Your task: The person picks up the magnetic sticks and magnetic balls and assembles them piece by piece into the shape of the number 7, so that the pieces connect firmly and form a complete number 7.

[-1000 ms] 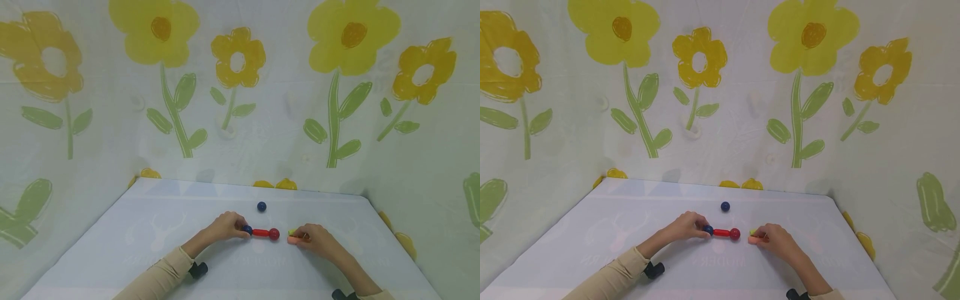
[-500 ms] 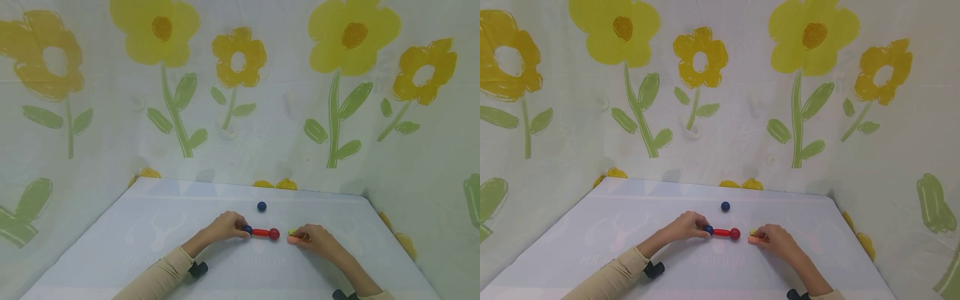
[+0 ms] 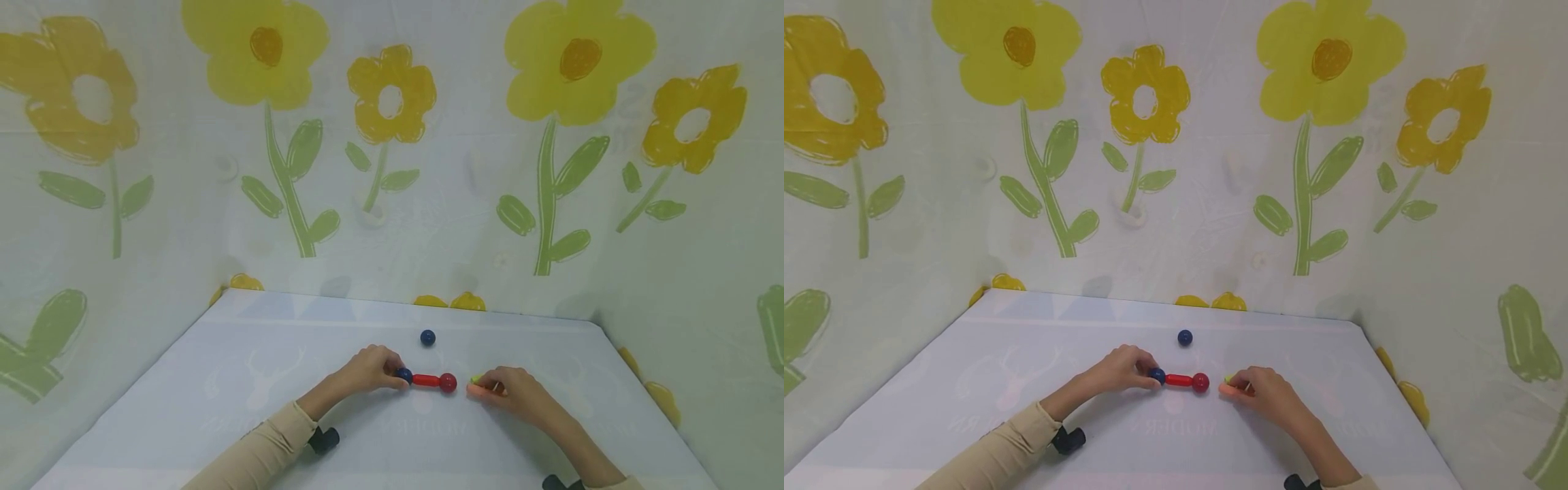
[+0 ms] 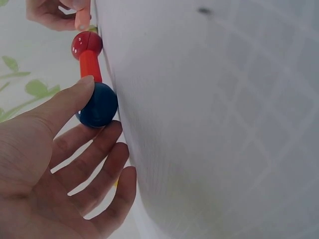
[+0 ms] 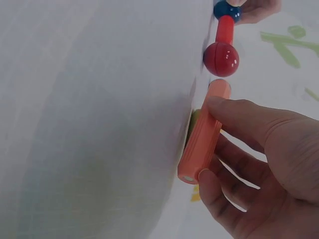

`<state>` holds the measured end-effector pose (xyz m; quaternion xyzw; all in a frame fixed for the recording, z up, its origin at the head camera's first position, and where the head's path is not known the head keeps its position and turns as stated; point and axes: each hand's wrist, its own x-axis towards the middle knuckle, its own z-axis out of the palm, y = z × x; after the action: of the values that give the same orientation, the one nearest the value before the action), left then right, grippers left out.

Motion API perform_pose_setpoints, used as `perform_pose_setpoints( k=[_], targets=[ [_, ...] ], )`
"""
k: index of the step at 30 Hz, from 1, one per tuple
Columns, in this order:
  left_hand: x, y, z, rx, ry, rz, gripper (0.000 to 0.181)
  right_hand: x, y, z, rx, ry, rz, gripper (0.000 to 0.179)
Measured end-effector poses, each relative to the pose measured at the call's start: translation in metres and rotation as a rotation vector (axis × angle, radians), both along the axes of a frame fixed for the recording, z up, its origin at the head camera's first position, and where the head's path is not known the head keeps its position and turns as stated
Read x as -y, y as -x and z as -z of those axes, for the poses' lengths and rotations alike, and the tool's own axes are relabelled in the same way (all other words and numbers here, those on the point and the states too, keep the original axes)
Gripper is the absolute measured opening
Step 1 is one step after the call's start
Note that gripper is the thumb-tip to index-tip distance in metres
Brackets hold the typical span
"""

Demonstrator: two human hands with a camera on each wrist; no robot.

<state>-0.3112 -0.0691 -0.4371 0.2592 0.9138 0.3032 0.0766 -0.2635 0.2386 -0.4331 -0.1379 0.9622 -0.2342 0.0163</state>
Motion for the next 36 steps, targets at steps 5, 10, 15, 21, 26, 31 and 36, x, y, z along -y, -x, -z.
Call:
perform_pose_setpoints(
  k=[5,10,15,21,26,31,36],
  targets=[
    [-0.0001,0.0005,0.0008,0.003,0.003,-0.004,0.032,0.0022,-0.0014,-0.0021,0.001,0.011,-0.01,0.017],
    [-0.0001,0.0012,0.0022,0.003,0.006,-0.007,0.032,0.0039,-0.0025,-0.0028,0.01,0.022,-0.008,0.019],
    [0.0001,0.0014,0.0024,0.003,0.003,-0.004,0.032,0.0054,-0.0037,-0.0021,0.003,0.032,-0.008,0.02],
    [0.0003,0.0017,0.0025,0.0,0.001,0.001,0.032,0.0059,-0.0056,-0.0007,0.002,0.036,-0.019,0.018],
    [0.0,0.0015,0.003,0.006,0.003,-0.006,0.031,0.007,-0.0065,-0.0011,0.021,0.053,-0.011,0.018],
    [-0.0001,0.0012,0.0028,0.003,0.005,-0.004,0.031,0.0084,-0.008,-0.0014,0.036,0.072,0.01,0.02],
    [0.0,0.0008,0.0018,0.0,0.005,-0.005,0.031,0.0102,-0.0086,-0.0005,0.047,0.081,0.038,0.022]
  ],
)
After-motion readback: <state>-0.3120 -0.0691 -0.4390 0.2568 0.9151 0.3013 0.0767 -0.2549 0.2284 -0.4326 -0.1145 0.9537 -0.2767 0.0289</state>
